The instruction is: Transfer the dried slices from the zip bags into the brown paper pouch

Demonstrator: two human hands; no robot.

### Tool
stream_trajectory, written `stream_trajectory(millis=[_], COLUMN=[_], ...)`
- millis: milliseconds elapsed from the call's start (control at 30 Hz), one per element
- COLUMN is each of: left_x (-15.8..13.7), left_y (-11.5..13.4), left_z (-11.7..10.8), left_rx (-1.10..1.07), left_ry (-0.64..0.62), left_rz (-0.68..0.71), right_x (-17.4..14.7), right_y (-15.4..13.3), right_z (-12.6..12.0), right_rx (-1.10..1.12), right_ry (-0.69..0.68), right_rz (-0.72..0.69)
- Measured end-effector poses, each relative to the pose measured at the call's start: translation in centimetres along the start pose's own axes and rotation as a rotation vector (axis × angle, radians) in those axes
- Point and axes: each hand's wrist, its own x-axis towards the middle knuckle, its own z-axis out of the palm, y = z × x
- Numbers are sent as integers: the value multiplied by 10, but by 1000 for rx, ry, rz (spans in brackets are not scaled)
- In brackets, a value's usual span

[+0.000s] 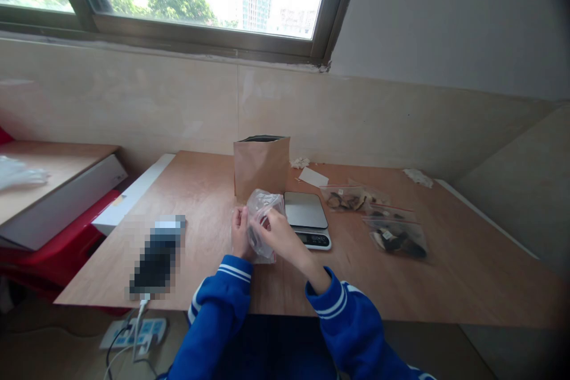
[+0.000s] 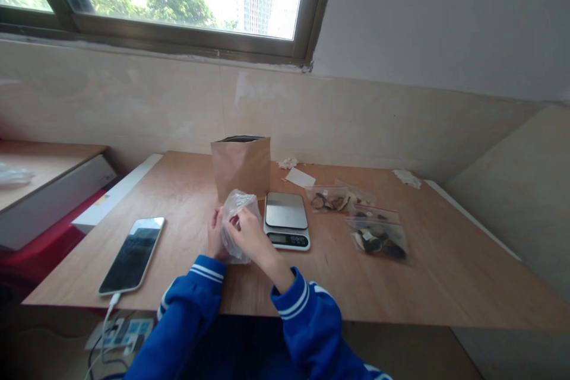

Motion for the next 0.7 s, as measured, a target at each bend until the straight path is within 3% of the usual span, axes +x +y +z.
stream_trajectory(millis=[233,333,567,700], left_x=[-7,-7,-6,-5], left_y=[5,7,9,6], left_z=[-2,-2,0,-2], left_rx=[266,276,212,261], left_ry=[44,68,70,88], left_rz=[168,194,150,176], right_x=[-10,-9,-1,0], right_y=[11,15,27,33], right_z=[0,-1,2,9], right_rx=[-9,30,244,329], right_ry=[-150,-158,-220,-187], right_rz=[1,7,207,327])
